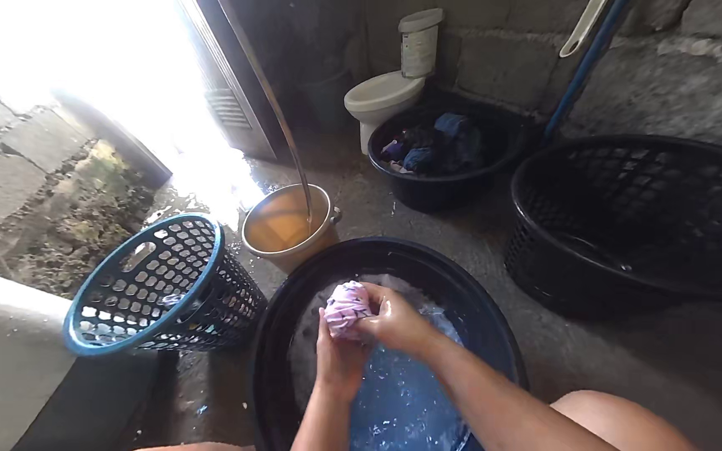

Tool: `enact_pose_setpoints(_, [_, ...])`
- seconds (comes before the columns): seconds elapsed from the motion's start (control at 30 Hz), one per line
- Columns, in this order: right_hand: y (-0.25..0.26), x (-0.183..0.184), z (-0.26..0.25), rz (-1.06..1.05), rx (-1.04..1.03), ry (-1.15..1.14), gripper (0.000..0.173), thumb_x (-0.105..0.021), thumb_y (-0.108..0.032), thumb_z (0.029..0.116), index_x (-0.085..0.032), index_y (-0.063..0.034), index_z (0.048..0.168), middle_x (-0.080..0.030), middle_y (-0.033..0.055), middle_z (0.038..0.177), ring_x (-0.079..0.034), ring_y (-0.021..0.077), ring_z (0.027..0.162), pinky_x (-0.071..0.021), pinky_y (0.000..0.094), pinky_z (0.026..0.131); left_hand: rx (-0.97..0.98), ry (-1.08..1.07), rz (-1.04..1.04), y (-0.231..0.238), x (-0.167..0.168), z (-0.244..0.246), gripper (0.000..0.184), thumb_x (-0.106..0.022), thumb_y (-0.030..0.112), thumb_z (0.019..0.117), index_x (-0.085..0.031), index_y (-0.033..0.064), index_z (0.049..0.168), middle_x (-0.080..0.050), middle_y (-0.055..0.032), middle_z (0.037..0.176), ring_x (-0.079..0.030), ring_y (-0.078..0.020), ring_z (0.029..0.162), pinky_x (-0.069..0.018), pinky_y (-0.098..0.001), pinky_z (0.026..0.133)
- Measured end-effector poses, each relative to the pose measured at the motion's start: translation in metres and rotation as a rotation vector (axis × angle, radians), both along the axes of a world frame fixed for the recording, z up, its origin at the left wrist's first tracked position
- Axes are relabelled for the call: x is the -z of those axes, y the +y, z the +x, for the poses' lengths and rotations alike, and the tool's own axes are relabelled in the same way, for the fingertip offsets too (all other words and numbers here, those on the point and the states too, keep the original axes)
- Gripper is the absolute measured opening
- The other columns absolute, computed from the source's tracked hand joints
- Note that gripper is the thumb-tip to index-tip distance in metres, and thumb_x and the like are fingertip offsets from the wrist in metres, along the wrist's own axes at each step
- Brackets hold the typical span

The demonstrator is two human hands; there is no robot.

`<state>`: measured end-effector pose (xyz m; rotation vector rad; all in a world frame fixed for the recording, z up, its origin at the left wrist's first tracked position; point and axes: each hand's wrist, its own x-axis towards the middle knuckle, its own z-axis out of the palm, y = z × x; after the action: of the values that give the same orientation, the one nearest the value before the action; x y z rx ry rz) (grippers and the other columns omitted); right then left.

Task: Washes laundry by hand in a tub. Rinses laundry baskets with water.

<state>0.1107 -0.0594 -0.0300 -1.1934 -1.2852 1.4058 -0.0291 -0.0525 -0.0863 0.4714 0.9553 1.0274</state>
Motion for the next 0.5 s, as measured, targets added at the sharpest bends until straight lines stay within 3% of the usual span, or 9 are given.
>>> enact_pose_setpoints(0.07, [-0.004,0.0,0.004,-0.002,-0.053,0.056,0.036,-0.075,-0.008,0.0873,-0.067,-0.0043,0.122,-0.071,0.0082,0.113,-0.069,0.0128,0.102,-0.0575,0.0323,0.093,-0.072,-0.333,0.022,0.002,-0.001,0.014,0.078,-0.013,0.069,0.1024,-0.062,0.0087,0.113,-0.071,-0.0116,0.096,-0.07,-0.0243,0.09,-0.0597,-0.0448,0.079])
enact_pose_setpoints(0.1, [-0.006,-0.002,0.012,-0.039,-0.097,0.063,0.038,-0.076,-0.008,0.0864,-0.066,-0.0038,0.123,-0.066,0.0092,0.12,-0.067,0.0139,0.106,-0.0563,0.0326,0.096,-0.111,-0.369,0.019,0.006,-0.009,0.018,0.077,-0.016,0.07,0.102,-0.063,0.0082,0.108,-0.07,-0.0113,0.091,-0.07,-0.0239,0.086,-0.06,-0.0442,0.077])
enact_pose_setpoints(0.17, [-0.012,-0.01,0.03,-0.188,-0.126,0.073,0.047,-0.078,-0.006,0.086,-0.061,0.0,0.13,-0.061,0.0129,0.128,-0.064,0.0166,0.109,-0.0551,0.0324,0.097,-0.137,-0.25,0.041,0.015,-0.025,0.018,0.064,-0.024,0.058,0.1073,-0.062,0.0062,0.103,-0.07,-0.0108,0.084,-0.071,-0.0224,0.079,-0.0616,-0.041,0.072])
enact_pose_setpoints(0.23, [-0.016,-0.014,0.039,-0.337,-0.057,0.162,0.067,-0.077,-0.005,0.088,-0.042,-0.002,0.145,-0.061,0.0162,0.125,-0.069,0.02,0.1,-0.0587,0.0328,0.089,-0.012,-0.091,0.155,0.022,-0.036,0.01,0.041,-0.037,0.037,0.1104,-0.062,0.0045,0.107,-0.071,-0.0114,0.086,-0.072,-0.0213,0.079,-0.0624,-0.0393,0.073])
enact_pose_setpoints(0.3, [-0.016,-0.01,0.045,-0.38,-0.053,0.336,0.088,-0.075,-0.003,0.0885,-0.022,-0.0125,0.158,-0.064,0.0182,0.125,-0.071,0.0259,0.1,-0.0613,0.0382,0.087,0.157,0.082,0.305,0.024,-0.052,0.006,0.018,-0.054,0.019,0.1021,-0.062,0.0026,0.106,-0.072,-0.0109,0.086,-0.072,-0.0182,0.076,-0.0623,-0.0358,0.069])
enact_pose_setpoints(0.33, [-0.016,-0.005,0.047,-0.368,-0.125,0.422,0.084,-0.073,-0.004,0.0902,-0.024,-0.0158,0.158,-0.065,0.0163,0.124,-0.071,0.0261,0.102,-0.0608,0.0403,0.087,0.256,0.187,0.397,0.025,-0.061,0.007,0.018,-0.064,0.014,0.0927,-0.063,0.0014,0.105,-0.073,-0.01,0.089,-0.072,-0.017,0.077,-0.0619,-0.0346,0.07])
enact_pose_setpoints(0.37, [-0.016,0.002,0.048,-0.338,-0.226,0.493,0.072,-0.071,-0.008,0.0901,-0.034,-0.0165,0.151,-0.066,0.0123,0.12,-0.07,0.0246,0.103,-0.0608,0.0409,0.088,0.37,0.285,0.504,0.025,-0.069,0.009,0.024,-0.071,0.013,0.0847,-0.068,0.0018,0.106,-0.073,-0.0085,0.1,-0.071,-0.0162,0.085,-0.0612,-0.0344,0.074])
enact_pose_setpoints(0.43, [-0.014,0.016,0.042,-0.268,-0.407,0.613,0.035,-0.075,-0.018,0.0876,-0.061,-0.014,0.12,-0.072,0.0055,0.106,-0.072,0.0209,0.099,-0.0623,0.0402,0.087,0.622,0.363,0.67,0.027,-0.081,0.015,0.041,-0.074,0.013,0.0825,-0.069,0.0081,0.123,-0.066,-0.0058,0.129,-0.066,-0.0149,0.107,-0.0578,-0.034,0.09])
enact_pose_setpoints(0.5, [-0.013,0.023,0.034,-0.23,-0.497,0.726,0.017,-0.076,-0.018,0.0877,-0.07,-0.0127,0.103,-0.076,0.0067,0.103,-0.074,0.0215,0.098,-0.0631,0.0389,0.085,0.716,0.282,0.617,0.027,-0.089,0.025,0.053,-0.066,0.007,0.0882,-0.059,0.0094,0.141,-0.071,-0.0109,0.122,-0.071,-0.0169,0.098,-0.0594,-0.0329,0.084])
